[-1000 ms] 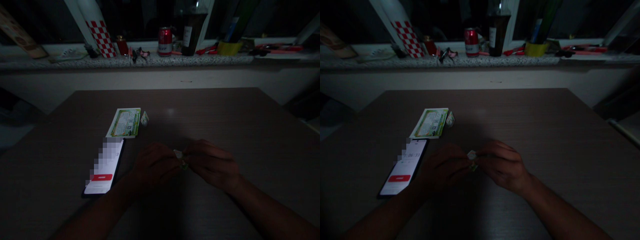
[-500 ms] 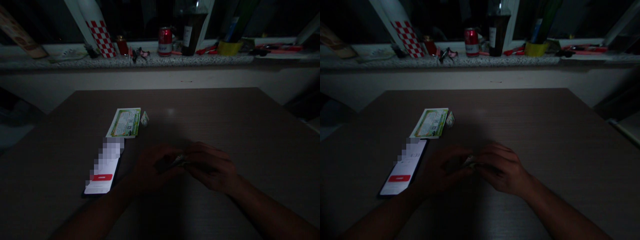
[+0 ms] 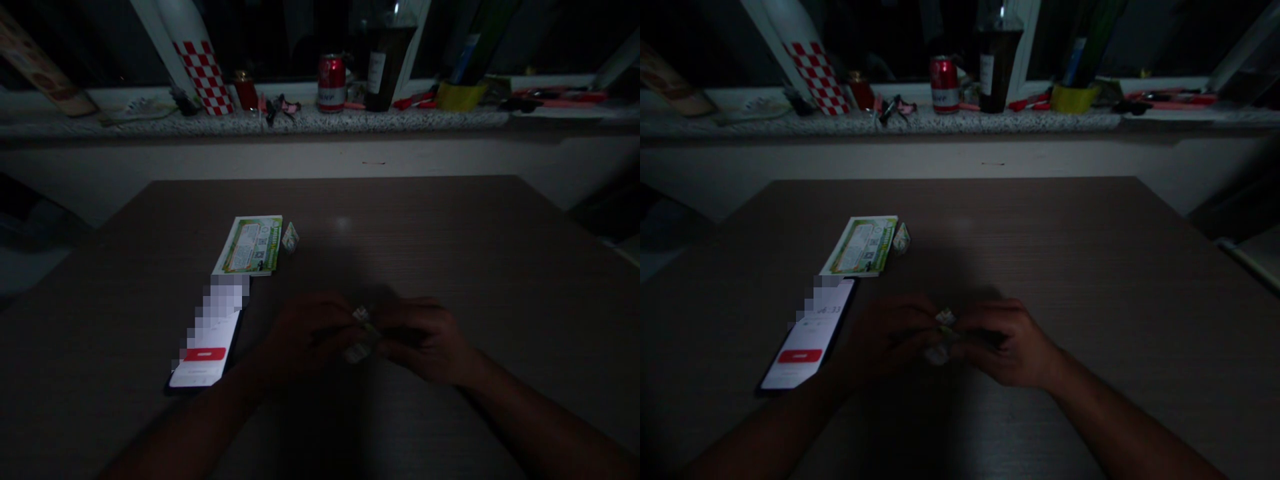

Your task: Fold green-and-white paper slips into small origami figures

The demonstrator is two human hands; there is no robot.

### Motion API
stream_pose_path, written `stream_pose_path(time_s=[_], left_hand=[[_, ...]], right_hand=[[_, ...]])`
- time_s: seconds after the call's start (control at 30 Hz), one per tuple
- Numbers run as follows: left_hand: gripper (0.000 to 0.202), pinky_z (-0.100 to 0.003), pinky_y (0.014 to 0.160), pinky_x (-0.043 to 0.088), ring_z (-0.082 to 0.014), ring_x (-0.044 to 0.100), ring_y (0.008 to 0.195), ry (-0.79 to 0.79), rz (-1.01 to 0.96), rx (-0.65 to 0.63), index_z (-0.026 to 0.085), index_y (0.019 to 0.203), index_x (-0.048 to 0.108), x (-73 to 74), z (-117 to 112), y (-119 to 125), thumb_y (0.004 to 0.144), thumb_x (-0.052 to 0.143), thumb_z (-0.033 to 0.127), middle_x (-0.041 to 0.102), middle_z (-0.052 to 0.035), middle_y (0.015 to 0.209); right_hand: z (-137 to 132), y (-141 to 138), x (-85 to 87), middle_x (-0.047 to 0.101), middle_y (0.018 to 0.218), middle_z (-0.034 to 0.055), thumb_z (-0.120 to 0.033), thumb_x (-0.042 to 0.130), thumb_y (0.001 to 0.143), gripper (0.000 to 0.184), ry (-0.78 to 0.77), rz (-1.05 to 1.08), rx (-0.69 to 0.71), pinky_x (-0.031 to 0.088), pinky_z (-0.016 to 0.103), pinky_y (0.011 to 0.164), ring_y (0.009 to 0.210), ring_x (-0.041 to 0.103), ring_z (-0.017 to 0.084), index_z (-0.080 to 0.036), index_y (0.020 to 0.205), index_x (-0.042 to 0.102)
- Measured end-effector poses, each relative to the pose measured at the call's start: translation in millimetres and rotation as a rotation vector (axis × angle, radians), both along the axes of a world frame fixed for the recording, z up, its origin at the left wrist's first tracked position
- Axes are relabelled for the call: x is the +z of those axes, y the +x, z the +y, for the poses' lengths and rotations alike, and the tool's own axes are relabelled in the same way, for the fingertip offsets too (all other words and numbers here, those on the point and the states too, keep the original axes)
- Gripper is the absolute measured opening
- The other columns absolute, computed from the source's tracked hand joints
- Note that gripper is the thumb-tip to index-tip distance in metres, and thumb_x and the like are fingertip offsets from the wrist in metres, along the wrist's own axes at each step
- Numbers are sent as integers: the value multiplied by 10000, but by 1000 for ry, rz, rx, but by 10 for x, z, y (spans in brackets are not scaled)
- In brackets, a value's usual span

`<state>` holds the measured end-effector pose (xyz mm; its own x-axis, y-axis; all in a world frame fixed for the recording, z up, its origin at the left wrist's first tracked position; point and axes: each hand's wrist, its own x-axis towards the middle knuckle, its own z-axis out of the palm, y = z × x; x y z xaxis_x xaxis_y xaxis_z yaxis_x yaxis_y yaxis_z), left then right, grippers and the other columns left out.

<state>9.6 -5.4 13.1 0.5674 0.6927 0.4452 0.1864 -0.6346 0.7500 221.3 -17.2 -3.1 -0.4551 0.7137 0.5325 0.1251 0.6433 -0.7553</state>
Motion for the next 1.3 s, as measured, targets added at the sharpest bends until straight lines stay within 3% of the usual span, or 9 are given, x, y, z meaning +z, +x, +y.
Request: stream_pose_path(time_s=[0.1,0.27,0.4,0.53,0.67,0.9,1.13,1.3], left_hand=[[173,-223,618,490,-129,642,677,-223,-95,17,149,805,706,-6,6,-5,875,617,280,684,-46,756],[235,-249,666,508,-165,657,743,-643,-151,-111,149,839,719,-30,25,-40,763,733,371,712,-54,798],[337,-188,495,412,-95,553,520,-822,-204,-58,123,701,671,-67,32,-35,746,730,452,627,-2,577],[380,-194,485,407,-96,543,492,-885,-266,-64,128,667,610,-74,34,-18,726,740,480,606,10,549],[370,-194,504,389,-94,528,530,-800,-215,-79,132,679,593,-64,21,-22,785,688,473,597,5,592],[286,-227,590,404,-115,535,648,-446,-130,21,158,705,551,-79,-58,-17,899,558,368,568,-1,703],[135,-214,597,436,-108,592,637,-79,-78,52,165,714,566,4,-96,14,848,578,159,649,-12,717],[45,-245,710,505,-147,662,814,-55,-142,29,183,848,641,11,-83,17,825,637,144,695,-47,922]], right_hand=[[10,14,-26,737,689,27,-243,704,812,80,-131,37,-1,549,215,569,607,689,135,-167,827,721],[21,60,11,660,553,2,-323,679,832,228,-284,170,-136,465,171,427,468,588,93,-157,678,695],[-1,49,21,657,537,15,-387,676,828,287,-467,249,22,450,181,402,447,585,101,-145,675,699],[-17,19,-10,679,541,39,-374,690,818,292,-600,304,150,470,206,424,455,615,121,-132,654,701],[-16,10,-5,640,524,0,-332,725,789,226,-460,327,27,445,185,423,446,562,89,-155,651,700],[-63,-60,89,682,762,53,-78,643,794,126,-84,241,-113,505,228,560,639,635,122,-154,702,681],[-73,-92,37,677,729,62,-49,643,770,123,21,189,-146,495,223,519,597,638,124,-147,695,650],[-60,-64,15,670,674,51,-55,642,762,129,50,162,-173,498,232,503,573,636,134,-159,689,622]])
